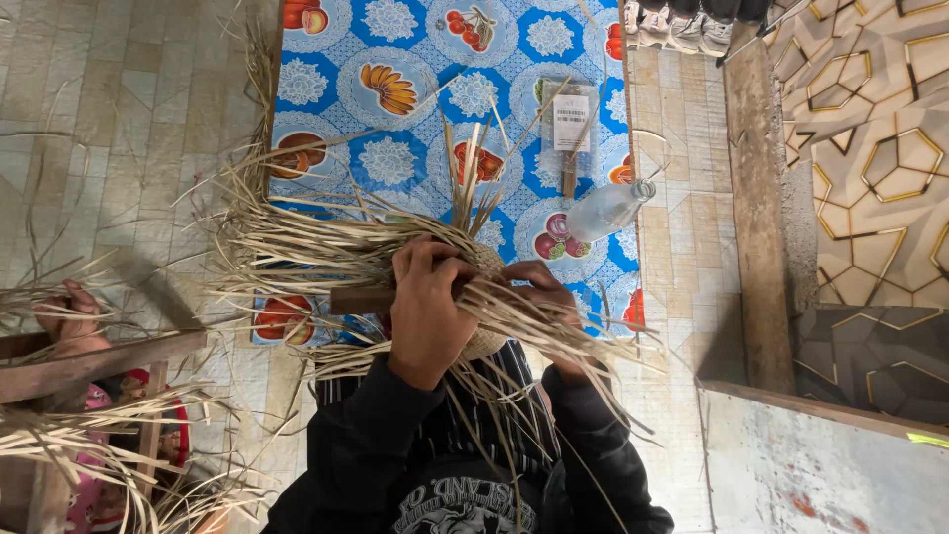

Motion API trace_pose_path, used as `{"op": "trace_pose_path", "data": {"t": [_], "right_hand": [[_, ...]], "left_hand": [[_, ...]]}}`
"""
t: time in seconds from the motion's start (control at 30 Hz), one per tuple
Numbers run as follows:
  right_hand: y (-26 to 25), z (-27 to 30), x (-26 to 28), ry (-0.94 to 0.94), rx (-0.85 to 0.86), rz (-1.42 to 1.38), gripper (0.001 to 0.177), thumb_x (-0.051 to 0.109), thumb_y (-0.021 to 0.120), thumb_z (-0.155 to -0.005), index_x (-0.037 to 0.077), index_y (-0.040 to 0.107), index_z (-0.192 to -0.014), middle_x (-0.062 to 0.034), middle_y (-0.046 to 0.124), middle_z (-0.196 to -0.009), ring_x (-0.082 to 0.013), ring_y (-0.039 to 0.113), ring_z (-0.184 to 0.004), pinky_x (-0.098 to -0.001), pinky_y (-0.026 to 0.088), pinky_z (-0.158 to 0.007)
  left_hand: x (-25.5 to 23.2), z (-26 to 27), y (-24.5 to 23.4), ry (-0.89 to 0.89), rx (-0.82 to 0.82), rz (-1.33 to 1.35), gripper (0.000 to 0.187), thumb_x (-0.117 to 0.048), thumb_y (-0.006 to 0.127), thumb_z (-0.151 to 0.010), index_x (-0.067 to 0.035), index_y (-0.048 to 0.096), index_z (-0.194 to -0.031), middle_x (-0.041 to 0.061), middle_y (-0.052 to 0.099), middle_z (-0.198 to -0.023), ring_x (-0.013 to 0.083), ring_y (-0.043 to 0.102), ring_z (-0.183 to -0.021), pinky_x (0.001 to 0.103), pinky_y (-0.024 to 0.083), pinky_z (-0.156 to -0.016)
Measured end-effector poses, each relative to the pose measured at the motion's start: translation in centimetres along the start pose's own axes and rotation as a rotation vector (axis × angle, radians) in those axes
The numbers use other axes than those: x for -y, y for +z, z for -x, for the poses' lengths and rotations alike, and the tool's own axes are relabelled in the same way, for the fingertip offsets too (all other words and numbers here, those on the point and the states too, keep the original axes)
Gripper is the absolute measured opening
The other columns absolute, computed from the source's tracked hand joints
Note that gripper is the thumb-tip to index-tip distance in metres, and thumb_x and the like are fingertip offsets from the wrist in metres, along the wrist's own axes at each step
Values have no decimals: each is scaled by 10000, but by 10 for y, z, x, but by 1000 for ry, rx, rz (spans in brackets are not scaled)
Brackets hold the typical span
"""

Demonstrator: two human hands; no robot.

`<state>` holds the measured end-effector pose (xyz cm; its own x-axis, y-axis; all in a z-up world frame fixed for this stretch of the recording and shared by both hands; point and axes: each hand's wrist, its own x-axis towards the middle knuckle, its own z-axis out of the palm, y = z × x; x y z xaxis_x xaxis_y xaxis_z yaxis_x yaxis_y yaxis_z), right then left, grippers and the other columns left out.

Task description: Weaving a basket using dried plant fibers around a wooden mold.

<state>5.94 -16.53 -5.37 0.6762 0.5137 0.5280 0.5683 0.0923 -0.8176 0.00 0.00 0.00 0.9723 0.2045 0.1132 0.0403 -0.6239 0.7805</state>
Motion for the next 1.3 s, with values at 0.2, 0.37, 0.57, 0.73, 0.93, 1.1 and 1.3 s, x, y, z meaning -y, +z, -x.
{"op": "trace_pose_path", "data": {"t": [0.2, 0.37, 0.57, 0.73, 0.93, 1.1, 1.3], "right_hand": [[-13, -15, -29, -178, 133, -192, 388, 321, 596, -899, -18, 663, -1074, -214, 645, -913, -282, 593, -777, -380, 513, -734], [11, -37, -20, -181, -28, -255, 307, 180, 727, -796, -55, 663, -982, -214, 645, -918, -255, 620, -772, -303, 516, -633], [-9, 5, -60, -6, -28, -625, 425, 109, 725, -769, -82, 505, -1078, -223, 632, -905, -237, 648, -669, -288, 571, -575], [-1, 29, -50, 481, -257, -796, 199, 170, 505, -936, -13, 479, -1009, -192, 644, -831, -231, 690, -666, -325, 613, -561], [9, -3, -21, 350, -238, -918, 170, 129, 500, -968, -36, 529, -941, -154, 596, -822, -258, 629, -757, -269, 564, -747], [1, 21, -23, -200, 71, 812, 218, 119, 749, -814, -52, 625, -870, -186, 615, -759, -297, 613, -682, -328, 549, -631], [24, -6, 37, 163, -49, 113, 987, 150, 915, -514, -88, 306, -1253, -281, 592, -1154, -452, 542, -1120, -588, 348, -1047]], "left_hand": [[2, -2, 2, 13, -9, -18, 202, -8, 651, -810, -92, 508, -926, 90, 421, -1073, 441, 357, -1171, 398, 619, -558], [7, -5, 0, 24, 26, -39, 246, 15, 631, -796, -98, 517, -983, 112, 423, -1049, 430, 372, -1116, 384, 578, -483], [6, -8, 0, 56, -28, -53, 131, -76, 637, -856, -141, 583, -957, 99, 432, -967, 390, 420, -1028, 374, 532, -482], [3, -8, -5, 74, -36, -18, 7, -154, 611, -917, -155, 612, -925, 83, 445, -935, 390, 426, -1020, 335, 554, -496], [16, -12, 2, 38, 30, -38, 59, -195, 641, -900, -157, 626, -943, 79, 447, -1042, 385, 381, -1065, 422, 505, -599], [20, -10, 7, 50, -28, -87, 180, -230, 639, -925, -54, 630, -961, 137, 488, -1008, 416, 432, -985, 503, 477, -669], [17, -9, 8, 70, -83, -187, 154, -143, 686, -833, -166, 597, -957, 53, 496, -957, 332, 467, -1017, 452, 516, -604]]}}
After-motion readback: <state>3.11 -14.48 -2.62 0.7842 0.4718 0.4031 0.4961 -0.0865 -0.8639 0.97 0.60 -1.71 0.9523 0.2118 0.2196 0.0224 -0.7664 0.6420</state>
